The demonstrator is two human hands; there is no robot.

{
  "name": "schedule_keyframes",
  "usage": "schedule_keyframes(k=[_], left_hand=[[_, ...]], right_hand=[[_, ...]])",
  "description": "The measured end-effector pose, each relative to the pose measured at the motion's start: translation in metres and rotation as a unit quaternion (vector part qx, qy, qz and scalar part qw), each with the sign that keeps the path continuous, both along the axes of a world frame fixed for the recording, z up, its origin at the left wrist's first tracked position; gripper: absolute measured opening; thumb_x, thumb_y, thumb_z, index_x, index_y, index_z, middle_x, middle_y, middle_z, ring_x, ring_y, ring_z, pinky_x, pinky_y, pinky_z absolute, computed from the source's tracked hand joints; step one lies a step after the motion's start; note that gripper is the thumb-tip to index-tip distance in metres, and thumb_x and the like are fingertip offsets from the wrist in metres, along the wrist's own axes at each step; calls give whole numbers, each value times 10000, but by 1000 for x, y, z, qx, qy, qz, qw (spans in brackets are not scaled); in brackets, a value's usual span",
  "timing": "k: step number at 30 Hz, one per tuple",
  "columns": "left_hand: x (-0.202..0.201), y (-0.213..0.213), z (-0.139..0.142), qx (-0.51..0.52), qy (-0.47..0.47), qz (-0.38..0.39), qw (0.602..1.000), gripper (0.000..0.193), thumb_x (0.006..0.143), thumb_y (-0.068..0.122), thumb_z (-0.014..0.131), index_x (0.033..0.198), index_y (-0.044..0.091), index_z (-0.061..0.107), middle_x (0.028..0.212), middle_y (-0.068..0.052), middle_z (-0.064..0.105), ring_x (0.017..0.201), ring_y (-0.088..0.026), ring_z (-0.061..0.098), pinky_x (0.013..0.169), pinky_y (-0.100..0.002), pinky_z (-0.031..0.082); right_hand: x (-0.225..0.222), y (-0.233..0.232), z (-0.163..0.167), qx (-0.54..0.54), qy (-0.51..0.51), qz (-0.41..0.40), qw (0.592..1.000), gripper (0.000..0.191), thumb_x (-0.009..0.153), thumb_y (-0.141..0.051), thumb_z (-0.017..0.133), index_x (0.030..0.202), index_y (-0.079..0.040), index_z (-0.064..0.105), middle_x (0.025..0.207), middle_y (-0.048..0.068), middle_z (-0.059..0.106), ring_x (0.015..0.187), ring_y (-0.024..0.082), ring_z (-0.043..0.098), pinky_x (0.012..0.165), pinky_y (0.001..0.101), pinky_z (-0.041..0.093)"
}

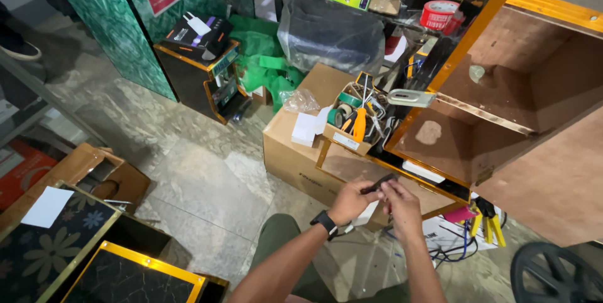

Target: The person walks to a wooden cabinet with orange trim, opens its front panel, and works inside it, handling wires, a power strip, and small components. They use a screwdriver to fasten parts inside the cabinet and place a small white speaker-like device on the box before continuing to work on the internal wiring.

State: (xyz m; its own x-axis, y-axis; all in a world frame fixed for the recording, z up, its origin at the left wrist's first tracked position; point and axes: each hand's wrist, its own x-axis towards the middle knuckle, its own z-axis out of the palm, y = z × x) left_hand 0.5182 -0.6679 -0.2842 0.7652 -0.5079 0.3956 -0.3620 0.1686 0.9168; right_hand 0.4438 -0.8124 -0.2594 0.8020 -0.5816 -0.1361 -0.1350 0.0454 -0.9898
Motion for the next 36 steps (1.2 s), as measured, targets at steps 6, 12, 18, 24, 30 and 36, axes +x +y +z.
schedule_keyframes(k=[6,12,18,24,30,36], left_hand=[[-11,-2,19,-5,85,-5,996,199,946,138,727,1119,44,753,950,-97,751,843,-144,696,750,-287,548],[-14,-5,26,-1,110,33,993,212,919,90,704,1123,29,705,940,-94,760,833,-157,735,750,-284,577],[-13,-3,19,47,84,53,994,178,939,122,718,1090,30,739,920,-105,774,818,-190,752,748,-320,572],[-10,-6,8,20,82,79,993,174,922,90,708,1078,20,731,949,-123,760,849,-209,738,774,-328,566],[-9,-9,1,34,99,77,992,171,875,71,745,1036,15,729,973,-122,724,825,-191,701,754,-332,561],[-14,-4,9,29,161,-3,986,192,904,98,735,1066,22,666,963,-55,715,856,-109,689,776,-294,560]], right_hand=[[1,-4,2,5,-19,-13,1000,181,913,-159,717,1022,-15,702,799,6,657,536,76,498,473,246,365],[0,3,18,-103,10,-10,995,136,910,-122,698,933,6,656,788,45,662,571,82,543,488,245,400],[-5,11,31,-23,-9,40,999,224,930,-155,652,1135,-78,699,767,22,628,560,75,520,477,242,387],[-4,9,23,-36,-27,-1,999,234,993,-202,650,1108,-12,723,743,0,614,573,74,502,509,236,373],[-2,1,10,-34,-33,-31,998,202,960,-161,704,1065,8,737,744,-6,615,592,72,512,523,239,376],[-1,7,17,-107,-39,-36,993,169,947,-132,717,1053,-9,763,787,-1,639,621,66,506,555,240,408]])
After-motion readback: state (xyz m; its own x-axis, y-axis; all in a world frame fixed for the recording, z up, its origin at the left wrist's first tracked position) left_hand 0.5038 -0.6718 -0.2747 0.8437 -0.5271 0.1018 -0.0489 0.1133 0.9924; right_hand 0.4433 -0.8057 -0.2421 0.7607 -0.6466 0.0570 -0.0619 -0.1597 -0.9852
